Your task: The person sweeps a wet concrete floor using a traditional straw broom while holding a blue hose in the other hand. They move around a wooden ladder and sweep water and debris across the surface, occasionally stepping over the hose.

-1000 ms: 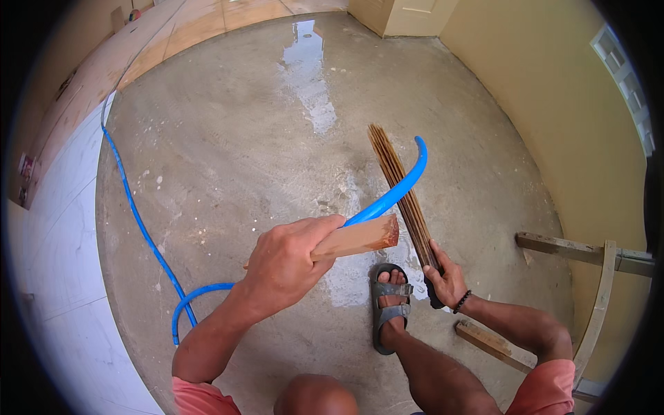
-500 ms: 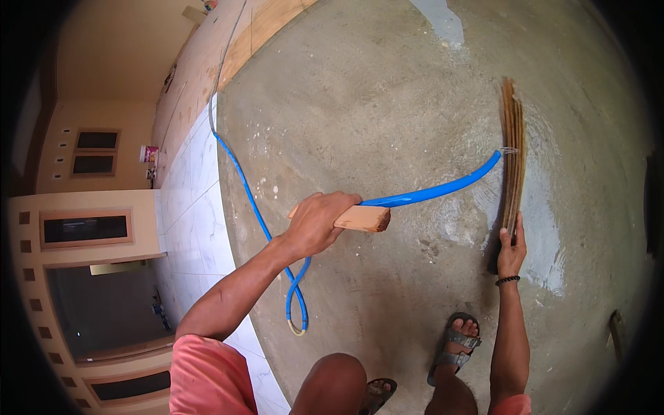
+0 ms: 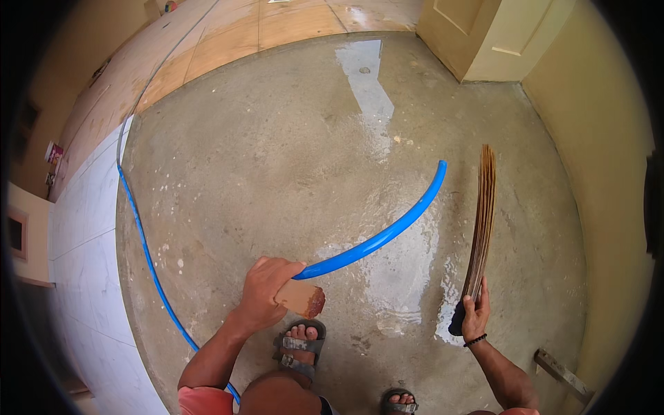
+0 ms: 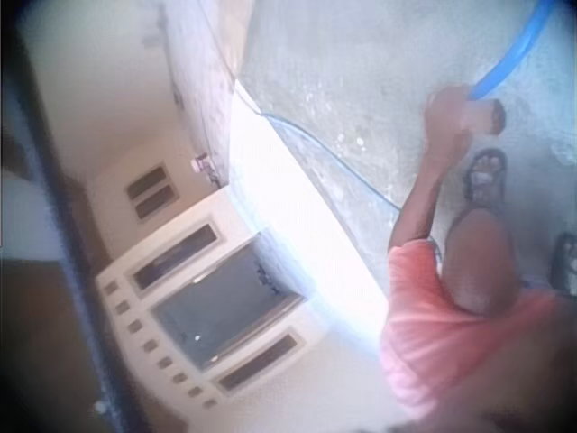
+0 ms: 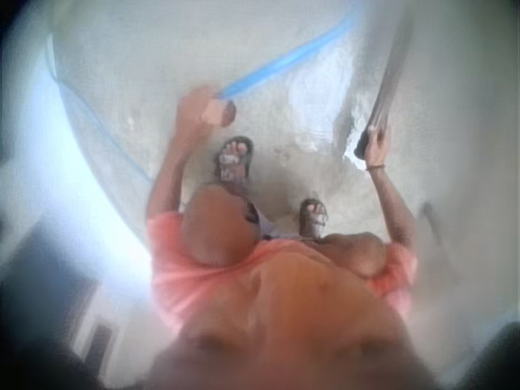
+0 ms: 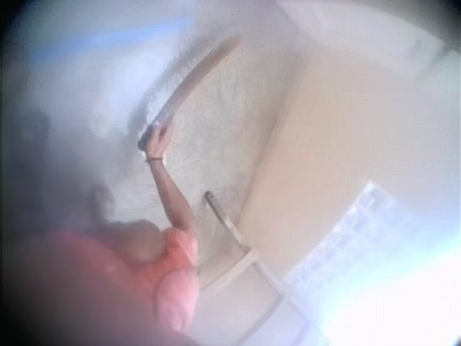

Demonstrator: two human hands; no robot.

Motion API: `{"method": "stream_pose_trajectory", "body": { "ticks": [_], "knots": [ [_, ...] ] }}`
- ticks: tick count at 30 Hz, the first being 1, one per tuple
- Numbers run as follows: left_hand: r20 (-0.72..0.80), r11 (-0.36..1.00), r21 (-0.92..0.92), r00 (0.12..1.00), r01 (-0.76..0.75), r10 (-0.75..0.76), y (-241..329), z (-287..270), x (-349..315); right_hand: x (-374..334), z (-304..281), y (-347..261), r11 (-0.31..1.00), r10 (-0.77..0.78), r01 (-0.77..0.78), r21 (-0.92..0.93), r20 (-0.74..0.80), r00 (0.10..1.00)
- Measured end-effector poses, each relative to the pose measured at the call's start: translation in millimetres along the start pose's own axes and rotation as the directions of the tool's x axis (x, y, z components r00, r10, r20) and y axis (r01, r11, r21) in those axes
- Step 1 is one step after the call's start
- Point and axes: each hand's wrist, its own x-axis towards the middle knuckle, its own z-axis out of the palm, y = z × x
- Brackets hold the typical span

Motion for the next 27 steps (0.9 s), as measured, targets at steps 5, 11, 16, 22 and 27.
{"method": "stream_pose_trajectory", "body": {
  "ticks": [5,11,16,22,27],
  "knots": [
    [-0.112,0.981,-0.161,0.990,-0.105,0.087,-35.7,-9.2,24.6,39.3,56.3,-72.2,0.970,-0.040,0.094,-0.222,0.236,0.971],
    [-0.061,0.959,-0.244,0.990,-0.141,0.130,-61.6,-15.3,49.7,107.1,235.6,-128.3,0.912,-0.146,0.321,-0.254,0.530,0.835],
    [-0.032,0.947,-0.277,0.987,-0.161,0.158,-78.5,-15.2,58.9,181.7,339.1,-127.6,0.949,-0.058,0.167,-0.268,0.371,0.927],
    [-0.053,0.938,-0.293,0.982,-0.188,0.180,-94.1,-25.2,55.7,186.8,282.8,-54.7,0.961,0.234,-0.184,0.205,-0.256,0.938],
    [-0.061,0.919,-0.342,0.981,-0.196,0.187,-88.9,-29.7,51.2,126.0,278.5,-60.4,0.992,0.000,0.062,0.107,-0.503,0.864]
  ]
}}
